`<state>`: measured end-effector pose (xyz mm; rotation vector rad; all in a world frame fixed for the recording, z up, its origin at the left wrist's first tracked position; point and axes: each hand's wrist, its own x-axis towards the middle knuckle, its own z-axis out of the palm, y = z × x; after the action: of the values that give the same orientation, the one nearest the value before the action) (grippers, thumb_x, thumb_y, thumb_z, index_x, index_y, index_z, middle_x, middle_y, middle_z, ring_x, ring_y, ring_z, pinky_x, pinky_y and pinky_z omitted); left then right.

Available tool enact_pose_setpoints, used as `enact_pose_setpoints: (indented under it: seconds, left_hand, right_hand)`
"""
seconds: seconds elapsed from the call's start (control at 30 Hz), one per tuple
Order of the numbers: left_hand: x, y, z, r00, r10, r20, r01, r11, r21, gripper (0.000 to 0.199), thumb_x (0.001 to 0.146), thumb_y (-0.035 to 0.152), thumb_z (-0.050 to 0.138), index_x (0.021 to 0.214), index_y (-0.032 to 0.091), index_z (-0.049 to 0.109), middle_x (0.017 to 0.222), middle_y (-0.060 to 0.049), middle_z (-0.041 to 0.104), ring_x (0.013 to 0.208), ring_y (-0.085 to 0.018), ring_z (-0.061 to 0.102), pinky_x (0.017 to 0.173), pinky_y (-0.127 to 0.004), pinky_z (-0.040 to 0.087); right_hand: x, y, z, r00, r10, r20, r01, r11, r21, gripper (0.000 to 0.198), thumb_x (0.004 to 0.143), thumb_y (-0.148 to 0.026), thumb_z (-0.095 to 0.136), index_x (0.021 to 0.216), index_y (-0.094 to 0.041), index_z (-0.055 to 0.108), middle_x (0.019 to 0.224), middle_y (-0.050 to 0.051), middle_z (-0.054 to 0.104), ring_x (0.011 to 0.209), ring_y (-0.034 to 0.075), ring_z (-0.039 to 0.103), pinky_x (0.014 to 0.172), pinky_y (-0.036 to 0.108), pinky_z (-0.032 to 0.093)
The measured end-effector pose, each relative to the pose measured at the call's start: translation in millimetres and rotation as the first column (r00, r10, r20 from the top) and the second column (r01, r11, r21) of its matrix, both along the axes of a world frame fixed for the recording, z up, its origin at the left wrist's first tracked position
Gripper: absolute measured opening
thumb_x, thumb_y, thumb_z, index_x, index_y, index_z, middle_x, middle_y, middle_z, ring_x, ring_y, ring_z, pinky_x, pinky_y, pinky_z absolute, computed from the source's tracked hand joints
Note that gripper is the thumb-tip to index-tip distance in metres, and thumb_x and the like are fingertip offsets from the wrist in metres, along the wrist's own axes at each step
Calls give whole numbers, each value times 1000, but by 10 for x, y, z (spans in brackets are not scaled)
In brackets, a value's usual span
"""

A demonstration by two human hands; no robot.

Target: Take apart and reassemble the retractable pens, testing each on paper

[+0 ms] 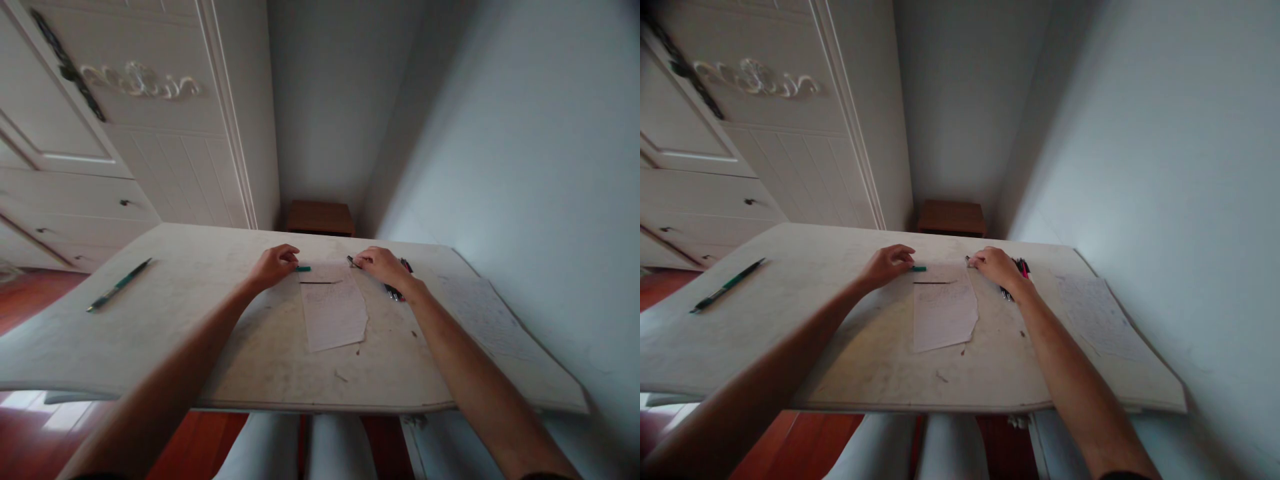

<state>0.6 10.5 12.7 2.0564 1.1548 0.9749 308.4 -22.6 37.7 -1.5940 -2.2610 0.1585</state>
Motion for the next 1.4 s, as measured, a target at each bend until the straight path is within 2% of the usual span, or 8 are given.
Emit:
enact_pose_setpoints:
  seconds: [0.1, 0.3, 0.53, 0.8, 0.97, 1.1, 1.23, 1.4]
  left_hand:
    - [10, 5, -7, 999, 33, -32, -32, 999, 29, 27, 75, 22, 61, 99, 15, 68, 83, -6, 73, 78, -18, 68, 75, -31, 55]
    - [23, 22, -51, 998, 37, -54, -33, 997, 65, 26, 79, 27, 58, 101, 16, 68, 83, -5, 72, 76, -16, 66, 73, -29, 53]
    - [40, -29, -4, 999, 40, -37, -37, 997, 71, 27, 80, 29, 55, 100, 15, 68, 82, -5, 72, 73, -16, 66, 71, -28, 53]
    - [39, -40, 67, 989, 146, 2, -145, 980, 138, 23, 80, 26, 53, 95, 16, 69, 86, -6, 72, 78, -17, 66, 70, -27, 52]
    - [4, 10, 20, 986, 152, -68, -140, 978, 158, 25, 78, 25, 54, 95, 15, 69, 94, -9, 70, 78, -18, 65, 70, -29, 52]
    - [-11, 13, -38, 982, 74, -174, -45, 986, 163, 24, 79, 33, 59, 92, 17, 72, 93, -9, 70, 85, -22, 65, 79, -33, 52]
    - [-17, -8, -47, 970, -2, -244, 53, 978, 202, 21, 80, 36, 62, 89, 21, 75, 92, -7, 71, 89, -24, 63, 88, -38, 48]
    - [-23, -4, -31, 956, -24, -293, 93, 970, 224, 18, 80, 31, 60, 84, 23, 76, 86, -7, 71, 87, -24, 62, 88, -38, 47]
  right_hand:
    - [-16, -8, 12, 998, -51, -19, 52, 998, 23, 40, 95, -37, 45, 67, -18, 66, 74, 7, 68, 70, 18, 59, 64, 27, 37]
    - [-9, -8, 31, 964, -212, -161, 222, 974, 45, 51, 98, -50, 35, 74, -18, 65, 75, 8, 70, 72, 18, 61, 64, 25, 38]
    - [-37, -13, 26, 963, -243, -115, 251, 966, 57, 53, 98, -54, 33, 71, -19, 63, 72, 8, 69, 70, 19, 62, 64, 26, 38]
    - [-27, -18, 45, 947, -301, -108, 312, 945, 100, 53, 99, -51, 28, 69, -20, 59, 67, 7, 65, 65, 20, 60, 61, 28, 35]
    - [-46, -23, 40, 958, -254, -132, 269, 958, 103, 43, 98, -44, 33, 74, -19, 59, 72, 6, 66, 68, 18, 58, 62, 27, 35]
    - [-66, -20, 8, 974, -182, -134, 201, 970, 140, 34, 96, -40, 41, 79, -19, 61, 74, 5, 65, 69, 17, 57, 64, 27, 37]
    - [-75, 9, -75, 988, -111, -107, 123, 987, 106, 21, 91, -35, 51, 88, -17, 63, 87, 8, 67, 79, 19, 60, 71, 28, 42]
    - [-80, 38, -190, 994, -96, -48, 101, 989, 108, 18, 89, -29, 56, 99, -17, 64, 96, 11, 69, 86, 21, 63, 79, 31, 46]
